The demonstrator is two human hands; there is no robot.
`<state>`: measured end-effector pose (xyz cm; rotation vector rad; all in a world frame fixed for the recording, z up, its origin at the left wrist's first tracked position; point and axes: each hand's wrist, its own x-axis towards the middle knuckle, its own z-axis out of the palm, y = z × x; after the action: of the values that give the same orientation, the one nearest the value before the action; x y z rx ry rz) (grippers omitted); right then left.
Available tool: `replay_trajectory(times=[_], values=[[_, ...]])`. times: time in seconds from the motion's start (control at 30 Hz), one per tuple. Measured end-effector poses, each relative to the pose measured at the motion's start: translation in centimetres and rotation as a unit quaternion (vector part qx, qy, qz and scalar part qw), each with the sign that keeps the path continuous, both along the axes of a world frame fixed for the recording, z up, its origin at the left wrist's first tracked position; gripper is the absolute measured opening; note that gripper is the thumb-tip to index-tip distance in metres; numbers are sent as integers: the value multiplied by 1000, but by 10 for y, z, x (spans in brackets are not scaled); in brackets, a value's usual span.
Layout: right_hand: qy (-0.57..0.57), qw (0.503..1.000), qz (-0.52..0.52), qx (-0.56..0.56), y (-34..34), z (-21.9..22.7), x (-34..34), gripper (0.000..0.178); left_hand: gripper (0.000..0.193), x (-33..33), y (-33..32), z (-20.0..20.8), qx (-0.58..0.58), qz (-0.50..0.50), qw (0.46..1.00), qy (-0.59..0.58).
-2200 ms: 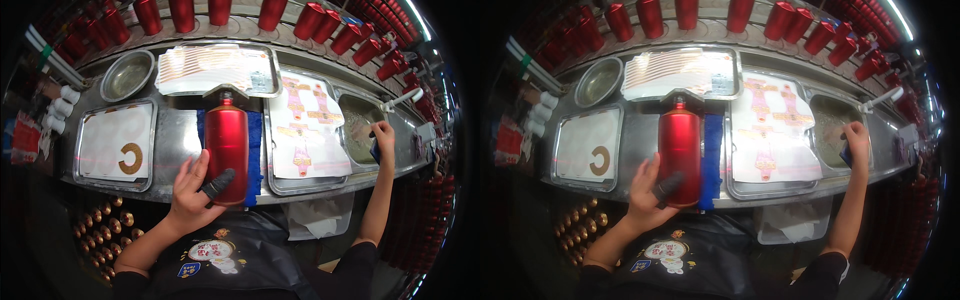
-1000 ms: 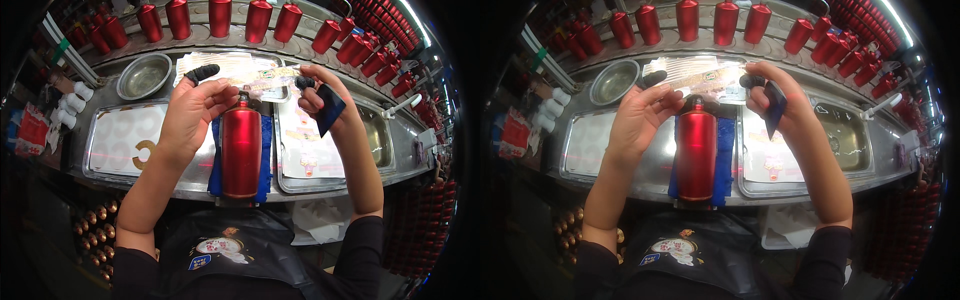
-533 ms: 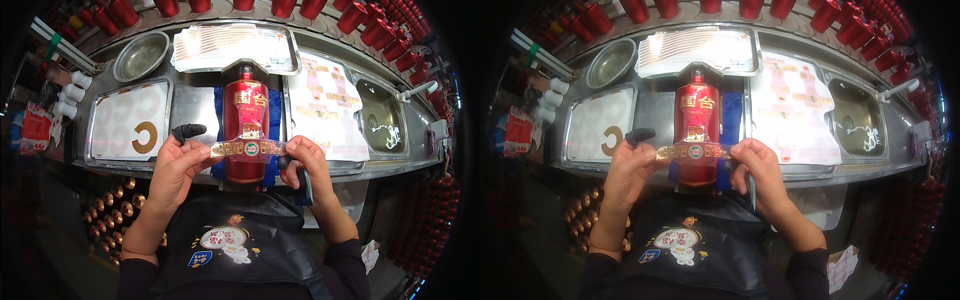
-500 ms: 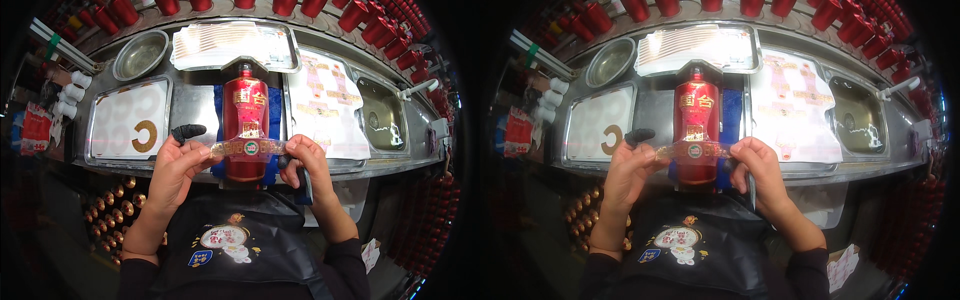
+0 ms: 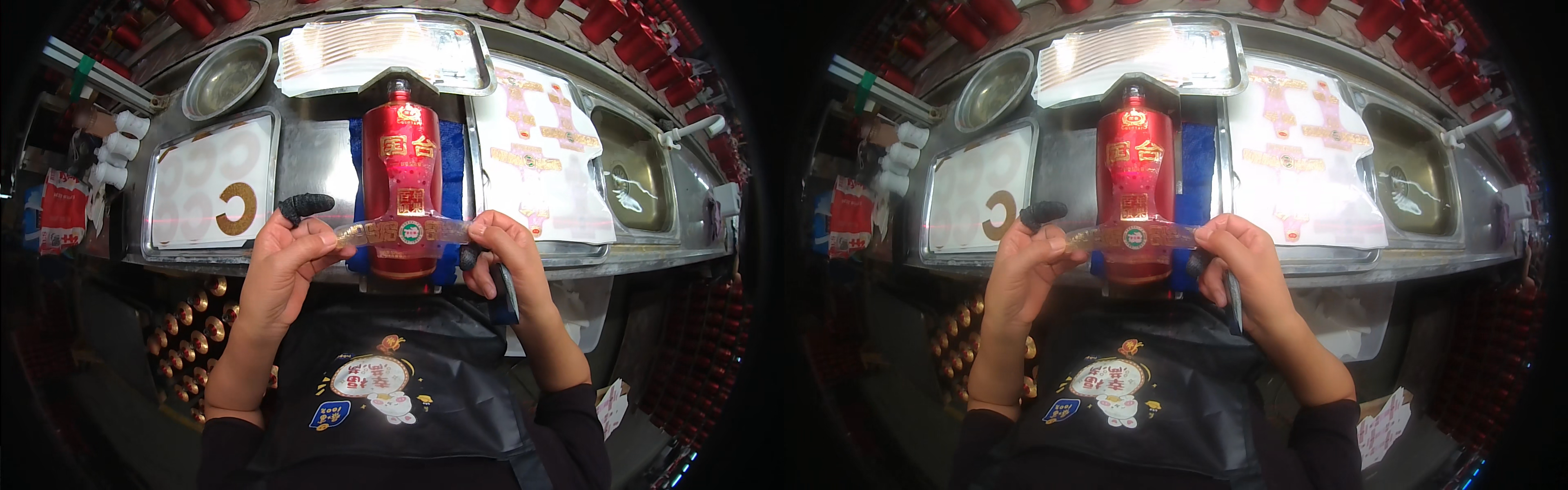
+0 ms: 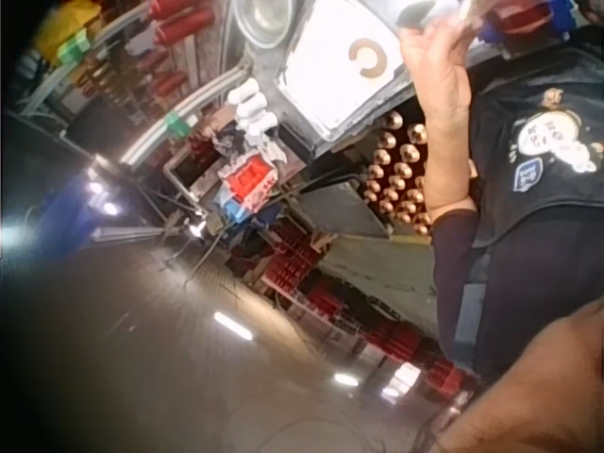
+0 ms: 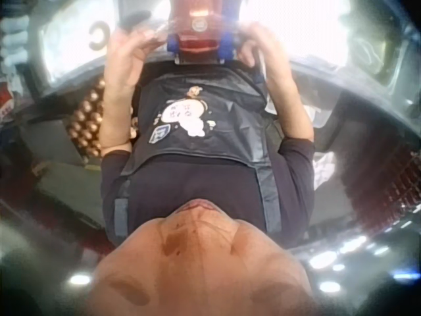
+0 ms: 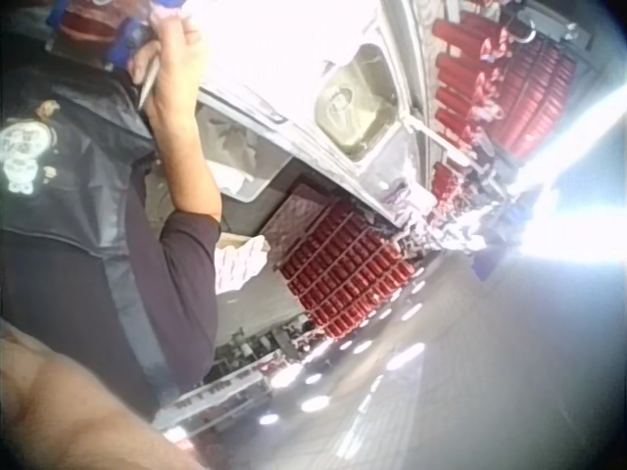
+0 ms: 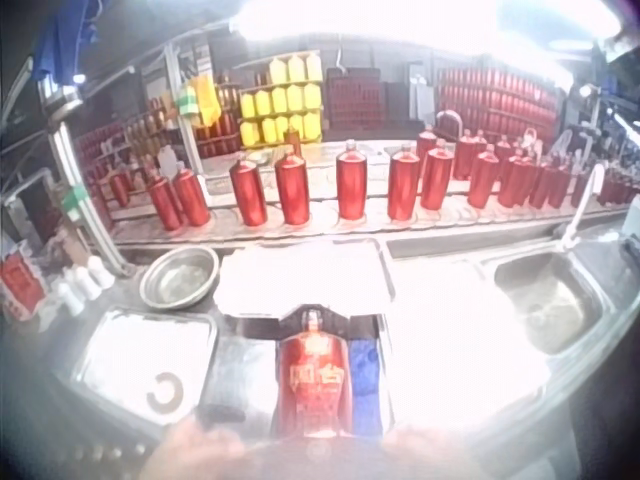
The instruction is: The person picks up red cylindrical bottles from a tray, wipes them with a blue cloth, and applies gold circular labels to the necks. They smooth the labels with a tool and place the finished bottles back on the tray.
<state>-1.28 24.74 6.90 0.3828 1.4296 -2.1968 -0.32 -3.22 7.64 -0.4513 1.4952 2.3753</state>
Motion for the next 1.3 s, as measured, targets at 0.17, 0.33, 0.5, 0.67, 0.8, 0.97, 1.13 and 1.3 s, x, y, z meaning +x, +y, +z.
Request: replay_trajectory(times=[0.17,0.33,0.5,0.67,0.8,0.97,1.13,1.3], values=[[-1,1000,11,17,1,-6,-1,17,30,3,-5,-5,12,9,1000,5],[2,997,-3,73,-6,-15,-10,13,36,-6,-2,-18,-130,-13,990,49],[252,916,-24,310,-18,-6,-19,43,64,-19,3,-12,-429,-38,857,282],[430,781,151,427,-24,3,-35,72,80,-37,19,-10,-468,-164,761,418],[419,791,190,404,-25,1,-38,75,78,-37,19,-14,-467,-185,745,440],[430,799,144,394,-19,1,-38,71,79,-35,16,-14,-456,-166,751,447],[434,771,172,433,-19,-3,-55,74,80,-42,23,-13,-492,-182,728,442],[424,760,223,439,-18,-7,-63,81,85,-39,21,-18,-487,-192,731,437]])
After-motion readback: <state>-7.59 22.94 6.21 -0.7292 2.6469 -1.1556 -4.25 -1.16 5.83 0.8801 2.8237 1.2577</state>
